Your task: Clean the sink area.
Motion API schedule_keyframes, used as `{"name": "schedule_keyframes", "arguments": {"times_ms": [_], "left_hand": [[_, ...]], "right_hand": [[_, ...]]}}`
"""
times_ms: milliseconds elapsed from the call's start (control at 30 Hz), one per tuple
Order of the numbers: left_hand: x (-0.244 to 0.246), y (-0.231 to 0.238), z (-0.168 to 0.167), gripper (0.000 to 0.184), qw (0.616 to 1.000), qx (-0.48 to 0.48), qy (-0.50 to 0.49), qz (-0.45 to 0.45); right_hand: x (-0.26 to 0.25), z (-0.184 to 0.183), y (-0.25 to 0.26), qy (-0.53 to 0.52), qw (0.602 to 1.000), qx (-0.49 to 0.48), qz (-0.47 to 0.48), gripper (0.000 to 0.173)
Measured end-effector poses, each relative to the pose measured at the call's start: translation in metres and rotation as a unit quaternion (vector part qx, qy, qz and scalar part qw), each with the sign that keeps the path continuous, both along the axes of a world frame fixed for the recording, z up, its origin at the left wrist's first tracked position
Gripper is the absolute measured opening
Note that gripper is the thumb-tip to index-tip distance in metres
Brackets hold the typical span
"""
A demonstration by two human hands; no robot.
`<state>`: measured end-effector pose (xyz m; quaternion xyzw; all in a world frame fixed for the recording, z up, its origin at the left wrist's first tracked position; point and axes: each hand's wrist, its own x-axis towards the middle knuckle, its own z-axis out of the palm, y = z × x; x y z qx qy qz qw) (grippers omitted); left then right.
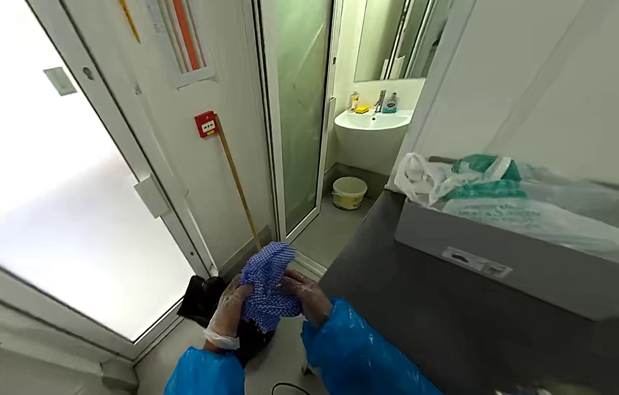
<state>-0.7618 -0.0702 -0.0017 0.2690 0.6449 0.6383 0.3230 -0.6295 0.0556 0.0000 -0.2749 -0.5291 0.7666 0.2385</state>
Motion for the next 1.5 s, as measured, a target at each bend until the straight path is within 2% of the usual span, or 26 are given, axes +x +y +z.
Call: {"name": "schedule_keyframes", "arguments": {"times_ms": [133,200,300,433,533,633,800,867,933,1033,1100,1167,1267,1367,1433,1500], "left_hand": [[-0.065,0.046,0.013,0.05,1.0,0.016,0.001,-0.021],[-0.098,0.074,0.017,0.054,0.998,0.031,0.0,-0.052],[-0.138,0.109,0.018,0.056,0.991,0.047,-0.011,-0.123],[-0.181,0.156,0.026,0.053,0.976,0.054,-0.042,-0.206],[-0.202,0.198,0.022,0.047,0.967,0.065,-0.068,-0.237],[-0.214,0.237,0.023,0.036,0.967,0.028,-0.05,-0.247],[-0.231,0.303,0.028,0.04,0.949,-0.024,-0.074,-0.306],[-0.24,0.336,0.026,0.047,0.945,-0.029,-0.083,-0.316],[-0.244,0.376,0.024,0.06,0.94,-0.047,-0.066,-0.33],[-0.246,0.451,0.001,0.082,0.952,-0.049,-0.018,-0.301],[-0.249,0.513,-0.025,0.084,0.965,-0.038,0.013,-0.259],[-0.247,0.576,-0.04,0.069,0.971,-0.03,-0.007,-0.238],[-0.242,0.657,-0.044,0.05,0.961,-0.043,-0.08,-0.261],[-0.241,0.728,-0.043,0.023,0.956,-0.032,-0.034,-0.29],[-0.234,0.765,-0.039,0.021,0.952,-0.007,-0.032,-0.303],[-0.224,0.794,-0.039,0.023,0.947,0.012,-0.1,-0.305]], "right_hand": [[-0.062,0.024,0.04,-0.019,0.999,0.014,0.031,0.05],[-0.091,0.033,0.061,-0.04,0.997,0.055,0.024,0.04],[-0.129,0.028,0.091,-0.064,0.99,0.115,-0.055,0.025],[-0.155,0.029,0.129,-0.079,0.978,0.129,-0.142,0.007],[-0.163,0.035,0.152,-0.079,0.971,0.111,-0.196,0.007],[-0.169,0.031,0.182,-0.075,0.956,0.07,-0.274,0.007],[-0.185,0.028,0.248,-0.09,0.937,0.09,-0.326,0.012],[-0.198,0.024,0.284,-0.102,0.932,0.105,-0.332,0.01],[-0.215,0.021,0.325,-0.09,0.931,0.08,-0.345,0.006],[-0.239,0.008,0.392,-0.102,0.943,0.074,-0.307,0.02],[-0.248,-0.014,0.447,-0.121,0.944,0.104,-0.287,0.032],[-0.251,-0.032,0.503,-0.119,0.938,0.101,-0.309,0.033],[-0.239,-0.039,0.575,-0.086,0.931,0.034,-0.354,0.028],[-0.219,-0.032,0.638,-0.038,0.928,0.002,-0.371,0.026],[-0.206,-0.026,0.673,-0.005,0.932,-0.007,-0.361,0.025],[-0.195,-0.023,0.698,0.041,0.926,-0.015,-0.375,0.025]]}}
